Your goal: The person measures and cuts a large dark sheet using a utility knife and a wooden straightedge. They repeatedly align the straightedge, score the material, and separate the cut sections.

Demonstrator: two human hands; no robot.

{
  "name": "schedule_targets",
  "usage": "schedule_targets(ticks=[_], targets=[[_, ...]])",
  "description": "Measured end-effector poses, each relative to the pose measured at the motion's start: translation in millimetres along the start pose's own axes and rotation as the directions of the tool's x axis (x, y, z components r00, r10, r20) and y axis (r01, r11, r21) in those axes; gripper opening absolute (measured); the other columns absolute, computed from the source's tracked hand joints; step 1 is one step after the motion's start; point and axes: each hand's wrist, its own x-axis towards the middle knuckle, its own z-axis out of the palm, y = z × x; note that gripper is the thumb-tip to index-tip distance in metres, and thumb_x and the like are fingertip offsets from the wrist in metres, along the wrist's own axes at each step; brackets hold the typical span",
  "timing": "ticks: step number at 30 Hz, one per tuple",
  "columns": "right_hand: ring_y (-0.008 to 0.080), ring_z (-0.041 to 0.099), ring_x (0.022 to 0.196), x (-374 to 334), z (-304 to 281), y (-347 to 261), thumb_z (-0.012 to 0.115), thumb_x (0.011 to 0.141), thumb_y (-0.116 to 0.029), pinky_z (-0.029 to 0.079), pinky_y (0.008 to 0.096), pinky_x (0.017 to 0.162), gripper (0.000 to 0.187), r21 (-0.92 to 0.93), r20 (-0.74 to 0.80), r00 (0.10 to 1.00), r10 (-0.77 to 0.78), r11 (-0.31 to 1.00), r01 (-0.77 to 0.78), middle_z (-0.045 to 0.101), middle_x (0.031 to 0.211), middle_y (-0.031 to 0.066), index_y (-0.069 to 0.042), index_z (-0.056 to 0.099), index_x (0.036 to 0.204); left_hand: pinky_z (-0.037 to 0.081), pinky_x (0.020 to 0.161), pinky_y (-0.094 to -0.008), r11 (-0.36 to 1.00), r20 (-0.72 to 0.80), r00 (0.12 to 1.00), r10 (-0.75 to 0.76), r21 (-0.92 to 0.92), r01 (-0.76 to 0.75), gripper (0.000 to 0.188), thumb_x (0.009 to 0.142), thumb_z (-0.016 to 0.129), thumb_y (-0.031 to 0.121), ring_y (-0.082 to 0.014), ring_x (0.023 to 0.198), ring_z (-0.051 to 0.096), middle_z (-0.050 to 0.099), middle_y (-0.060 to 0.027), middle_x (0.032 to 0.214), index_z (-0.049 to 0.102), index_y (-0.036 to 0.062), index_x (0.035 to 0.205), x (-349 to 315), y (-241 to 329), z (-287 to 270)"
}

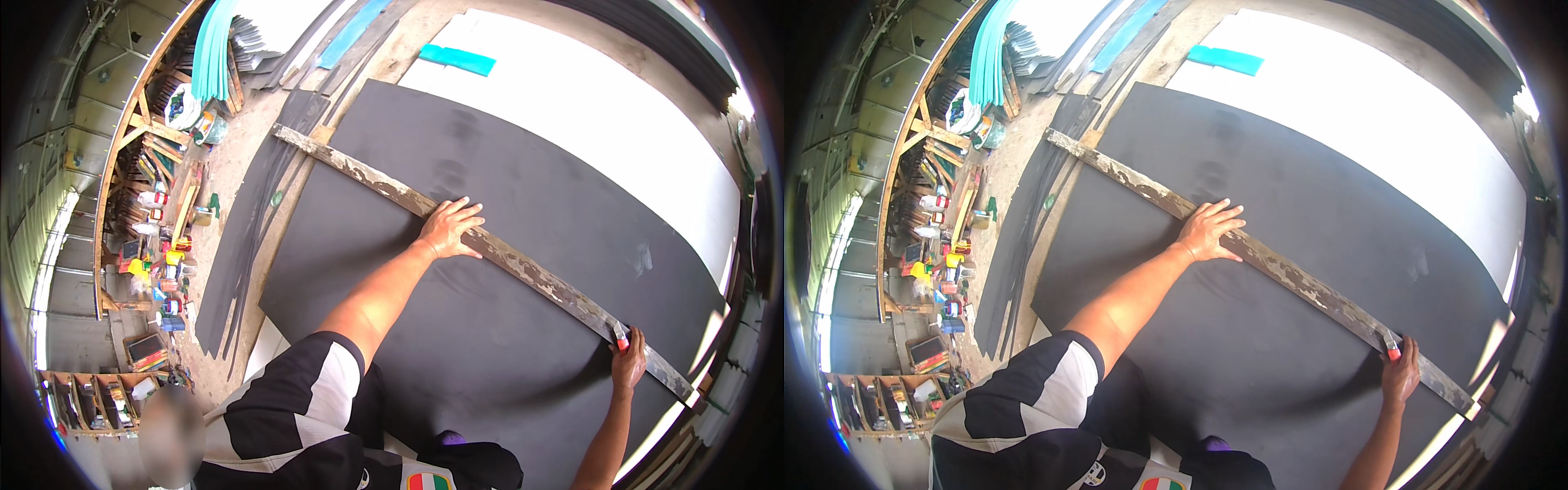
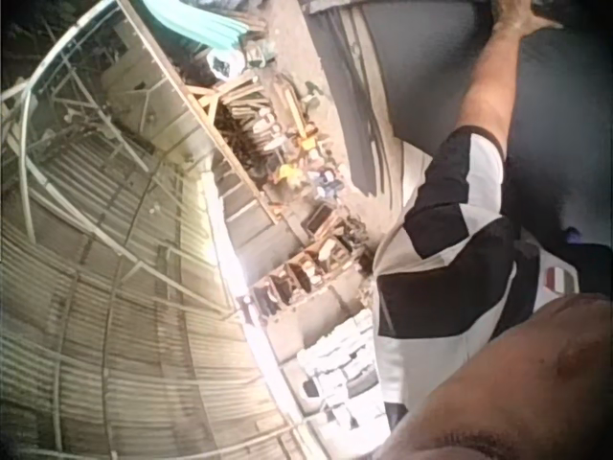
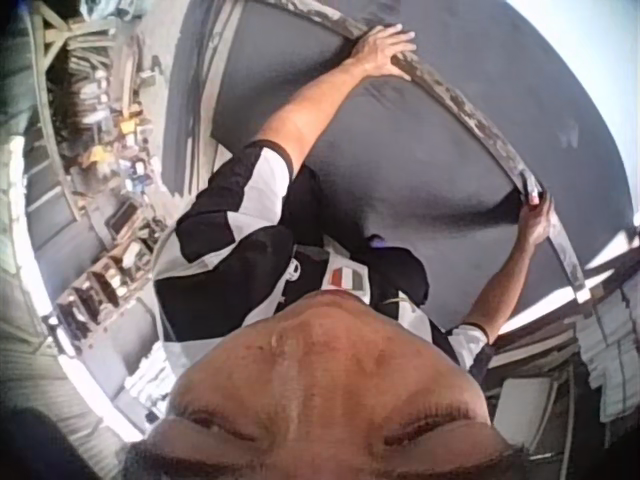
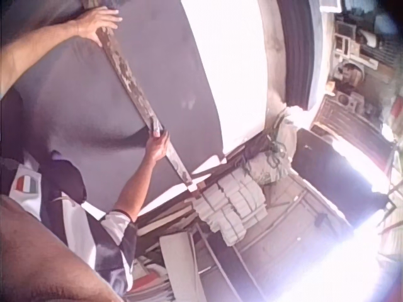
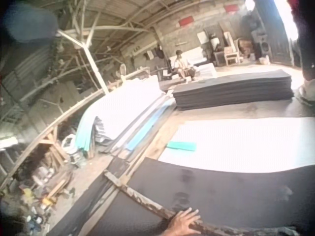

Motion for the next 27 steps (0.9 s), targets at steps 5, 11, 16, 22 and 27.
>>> schedule_targets(ticks=[5,11,16,22,27], targets=[[0.04,0.065,0.121,5.3,9.5,10.4,0.09,0.071,-0.01,0.056,0.0478,0.096,0.076,-0.001,0.002,1.0,0.003,1.0,-0.003,0.062,0.143,0.0147,-0.01,0.057,0.14,0.032,0.125,-0.0495,1.0,-0.006,1.0,0.0,-0.003,0.0,0.086,0.067,0.083,0.072,-0.0276,0.151,0.041,0.054,0.0021,0.157,0.069,0.0217,0.136,-1.7,-0.2,8.4],[0.0403,0.065,0.123,2.3,14.2,14.5,0.09,0.071,-0.01,0.056,0.0479,0.097,0.077,-0.004,0.017,0.999,0.029,1.0,-0.029,0.061,0.143,0.0158,-0.011,0.057,0.141,0.031,0.125,-0.0474,0.999,-0.024,0.999,0.042,-0.029,-0.043,0.087,0.068,0.082,0.073,-0.0288,0.15,0.041,0.055,0.0001,0.156,0.069,0.0197,0.136,-0.8,-5.0,11.1],[0.0414,0.064,0.123,3.5,11.5,11.2,0.09,0.071,-0.011,0.055,0.0478,0.098,0.079,0.014,0.04,0.999,0.03,0.999,-0.03,0.061,0.143,0.0163,-0.011,0.056,0.141,0.033,0.125,-0.0468,0.999,-0.019,0.999,0.044,-0.01,-0.044,0.087,0.067,0.081,0.076,-0.0278,0.149,0.044,0.058,0.0009,0.154,0.071,0.0206,0.133,-0.4,-9.1,14.0],[0.0419,0.064,0.124,-3.0,9.3,12.4,0.09,0.071,-0.01,0.055,0.0477,0.098,0.077,0.01,0.021,1.0,0.006,1.0,-0.006,0.062,0.142,0.0166,-0.01,0.057,0.141,0.036,0.123,-0.0466,0.996,-0.066,0.994,0.086,-0.003,-0.086,0.084,0.064,0.082,0.075,-0.0281,0.146,0.048,0.063,0.0012,0.148,0.073,0.02,0.127,2.0,-10.2,15.0],[0.0423,0.061,0.127,-2.2,8.3,-1.0,0.088,0.073,-0.009,0.053,0.0472,0.101,0.075,0.053,0.055,0.998,0.039,0.998,-0.042,0.061,0.143,0.0172,-0.007,0.057,0.141,0.036,0.123,-0.0469,0.997,-0.084,0.994,0.071,-0.011,-0.072,0.081,0.064,0.084,0.073,-0.0285,0.145,0.05,0.065,0.0006,0.146,0.074,0.0193,0.124,-6.3,-15.0,9.8]])
